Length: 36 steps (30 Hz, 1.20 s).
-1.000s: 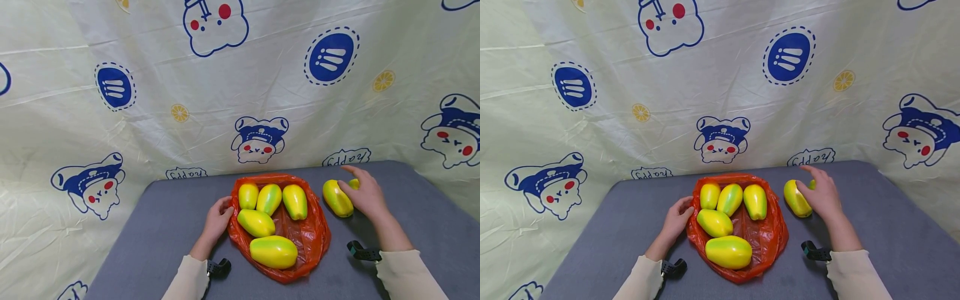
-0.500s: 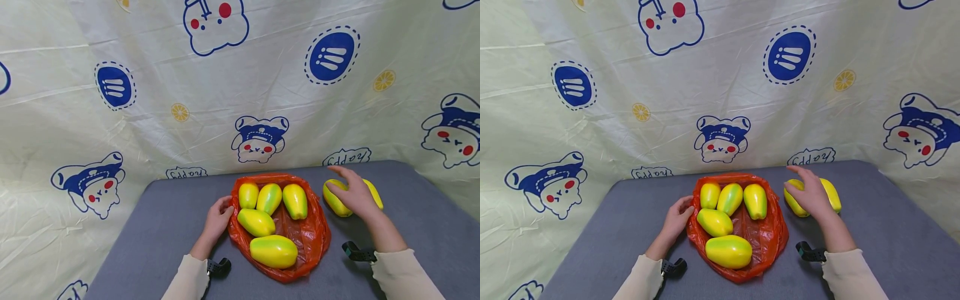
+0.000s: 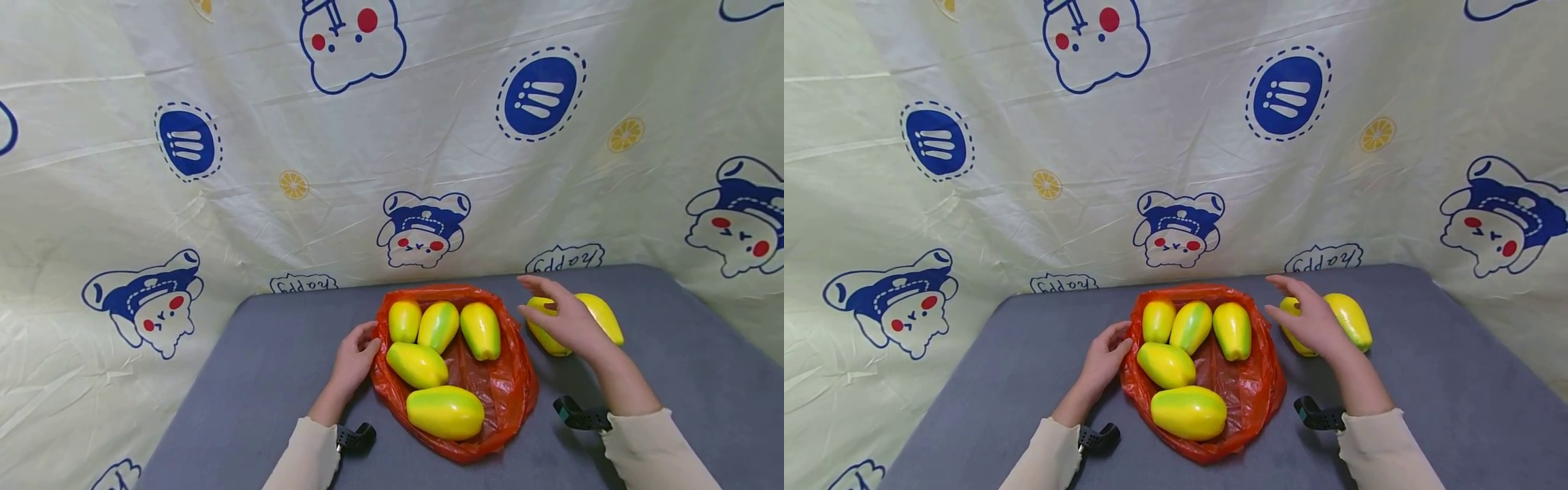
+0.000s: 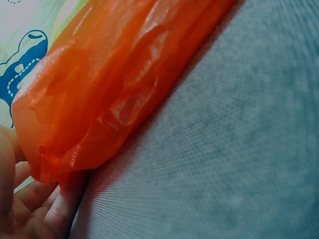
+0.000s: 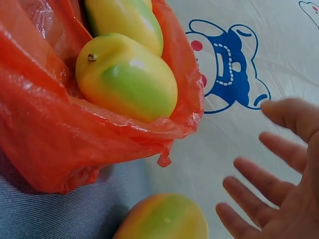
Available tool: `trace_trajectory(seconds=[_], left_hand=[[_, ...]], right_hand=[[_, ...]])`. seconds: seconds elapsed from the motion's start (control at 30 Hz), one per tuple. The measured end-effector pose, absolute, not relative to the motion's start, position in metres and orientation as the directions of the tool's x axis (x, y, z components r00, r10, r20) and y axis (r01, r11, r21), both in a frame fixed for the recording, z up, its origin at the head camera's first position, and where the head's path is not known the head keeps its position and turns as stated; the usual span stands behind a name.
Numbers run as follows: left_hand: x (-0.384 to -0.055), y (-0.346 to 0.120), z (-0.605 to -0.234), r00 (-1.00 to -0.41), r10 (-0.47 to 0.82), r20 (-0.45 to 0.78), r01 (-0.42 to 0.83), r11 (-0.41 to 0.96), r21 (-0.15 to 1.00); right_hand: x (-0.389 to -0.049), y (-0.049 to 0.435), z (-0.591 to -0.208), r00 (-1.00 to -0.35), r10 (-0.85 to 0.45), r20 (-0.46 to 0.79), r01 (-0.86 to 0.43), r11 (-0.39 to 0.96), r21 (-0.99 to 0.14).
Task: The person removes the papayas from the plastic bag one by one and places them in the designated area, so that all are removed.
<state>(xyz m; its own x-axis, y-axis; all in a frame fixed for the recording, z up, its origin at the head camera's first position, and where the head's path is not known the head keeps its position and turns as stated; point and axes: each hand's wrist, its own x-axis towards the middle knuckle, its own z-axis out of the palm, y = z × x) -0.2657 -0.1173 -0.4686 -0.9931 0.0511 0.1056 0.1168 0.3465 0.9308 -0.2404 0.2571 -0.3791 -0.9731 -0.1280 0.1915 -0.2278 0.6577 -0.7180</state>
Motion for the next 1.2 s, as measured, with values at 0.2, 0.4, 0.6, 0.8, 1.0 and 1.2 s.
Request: trace_trajectory(seconds=[0.2, 0.4, 0.6, 0.8, 1.0, 1.2], left_hand=[[-0.266, -0.117, -0.469, -0.993, 0.052, 0.105, 0.116, 0.346, 0.931], [-0.266, -0.118, -0.47, -0.993, 0.053, 0.109, 0.121, 0.354, 0.927], [-0.266, -0.118, -0.471, -0.994, 0.049, 0.101, 0.112, 0.351, 0.93], [-0.266, -0.118, -0.469, -0.993, 0.05, 0.105, 0.116, 0.345, 0.931], [-0.266, -0.119, -0.469, -0.994, 0.052, 0.101, 0.112, 0.334, 0.936], [-0.268, -0.119, -0.47, -0.993, 0.053, 0.108, 0.12, 0.341, 0.933]], right_hand=[[-0.24, 0.255, -0.379, -0.962, -0.211, 0.172, -0.268, 0.614, -0.743], [-0.238, 0.25, -0.378, -0.941, -0.295, 0.169, -0.318, 0.589, -0.743], [-0.236, 0.244, -0.378, -0.93, -0.325, 0.17, -0.341, 0.596, -0.727], [-0.234, 0.238, -0.377, -0.933, -0.337, 0.125, -0.317, 0.606, -0.73], [-0.234, 0.231, -0.38, -0.918, -0.387, 0.082, -0.321, 0.608, -0.727], [-0.235, 0.225, -0.384, -0.918, -0.395, 0.04, -0.295, 0.609, -0.737]])
